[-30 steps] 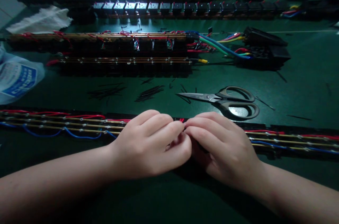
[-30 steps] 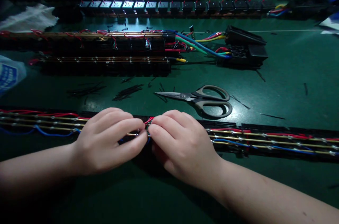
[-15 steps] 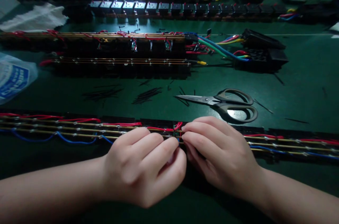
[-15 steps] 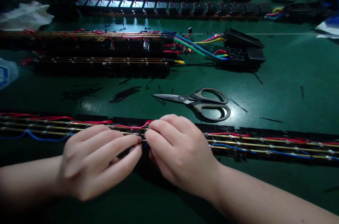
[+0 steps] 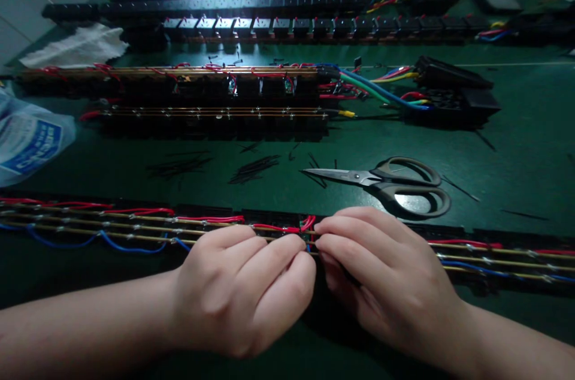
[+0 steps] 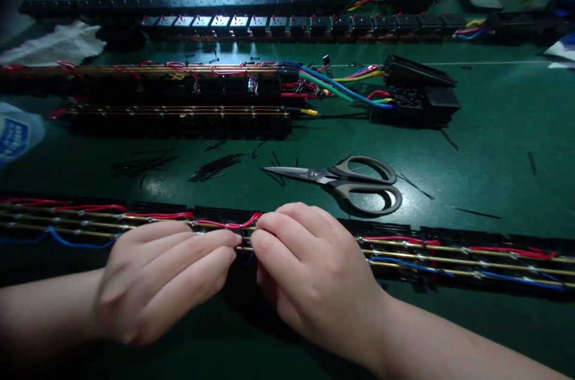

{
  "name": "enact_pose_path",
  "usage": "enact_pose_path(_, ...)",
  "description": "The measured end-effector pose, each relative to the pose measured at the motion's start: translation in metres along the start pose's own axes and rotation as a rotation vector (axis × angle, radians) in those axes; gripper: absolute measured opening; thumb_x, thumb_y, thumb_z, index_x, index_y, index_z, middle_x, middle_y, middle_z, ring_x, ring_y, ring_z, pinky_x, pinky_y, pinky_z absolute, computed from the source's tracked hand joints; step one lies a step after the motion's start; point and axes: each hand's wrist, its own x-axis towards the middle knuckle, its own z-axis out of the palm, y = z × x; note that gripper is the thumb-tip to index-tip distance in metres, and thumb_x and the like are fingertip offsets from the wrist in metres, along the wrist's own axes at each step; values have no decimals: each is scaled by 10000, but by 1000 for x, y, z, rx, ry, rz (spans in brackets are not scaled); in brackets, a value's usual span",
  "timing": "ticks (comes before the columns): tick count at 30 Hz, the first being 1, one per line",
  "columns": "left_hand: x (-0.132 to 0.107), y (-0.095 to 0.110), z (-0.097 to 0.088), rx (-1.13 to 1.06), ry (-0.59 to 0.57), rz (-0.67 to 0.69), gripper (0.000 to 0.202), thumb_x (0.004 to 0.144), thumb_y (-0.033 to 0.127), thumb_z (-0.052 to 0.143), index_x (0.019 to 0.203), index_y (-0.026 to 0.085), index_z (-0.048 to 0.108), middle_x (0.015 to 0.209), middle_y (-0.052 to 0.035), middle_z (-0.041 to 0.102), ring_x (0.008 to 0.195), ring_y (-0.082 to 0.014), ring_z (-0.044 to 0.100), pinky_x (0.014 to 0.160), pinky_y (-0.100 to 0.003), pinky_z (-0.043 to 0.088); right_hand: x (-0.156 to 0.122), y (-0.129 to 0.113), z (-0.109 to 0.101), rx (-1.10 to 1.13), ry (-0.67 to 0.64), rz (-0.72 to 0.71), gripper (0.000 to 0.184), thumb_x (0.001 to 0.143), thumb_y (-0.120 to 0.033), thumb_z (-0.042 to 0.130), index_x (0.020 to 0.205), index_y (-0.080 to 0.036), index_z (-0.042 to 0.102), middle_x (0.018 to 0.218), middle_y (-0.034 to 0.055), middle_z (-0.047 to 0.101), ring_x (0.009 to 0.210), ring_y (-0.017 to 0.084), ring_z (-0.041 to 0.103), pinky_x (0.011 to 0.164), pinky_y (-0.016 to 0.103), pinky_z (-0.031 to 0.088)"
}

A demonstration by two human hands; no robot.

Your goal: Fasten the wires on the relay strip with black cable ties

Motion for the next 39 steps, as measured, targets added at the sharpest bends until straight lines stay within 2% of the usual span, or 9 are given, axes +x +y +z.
enact_pose_path(6,2,2,0,-26,-3,-31,80,894,132,550,916,117,626,860,-77,771,604,-139,677,581,-288,531,1,1,2,-7,-7,1,84,876,-131,558,922,-146,626,964,81,705,897,209,595,774,365,543)
enact_pose_path(11,4,2,0,-48,-127,-60,64,899,153,565,933,148,619,847,-37,757,630,-141,665,585,-287,481,1,1,0,-4,-9,-7,87,848,-114,572,905,-127,636,931,92,699,871,216,592,765,380,544)
enact_pose_path(17,5,1,2,-14,-133,-57,117,896,144,534,955,179,630,860,-20,744,601,-135,621,569,-298,426,-1,0,0,-3,-13,-14,90,857,-125,581,919,-119,647,959,100,698,886,216,591,781,385,543)
enact_pose_path(24,4,-1,4,-8,-150,-75,81,887,161,561,904,211,623,815,0,713,568,-137,546,548,-302,373,0,0,0,-9,-28,-10,104,869,-136,567,942,-130,641,978,96,700,904,214,593,798,385,544)
enact_pose_path(34,2,-4,2,-136,-86,-149,71,882,134,593,919,192,610,807,-2,702,560,-107,522,535,-262,369,-2,1,0,-13,-31,-1,120,845,-132,587,953,-135,638,993,104,695,918,221,594,793,376,534)
enact_pose_path(39,-5,-5,0,-255,-153,-287,130,927,190,567,1049,197,614,969,-46,707,761,-137,649,651,-248,486,-1,1,-2,-20,-47,-14,122,866,-146,560,956,-128,640,996,105,699,917,226,592,781,388,539)
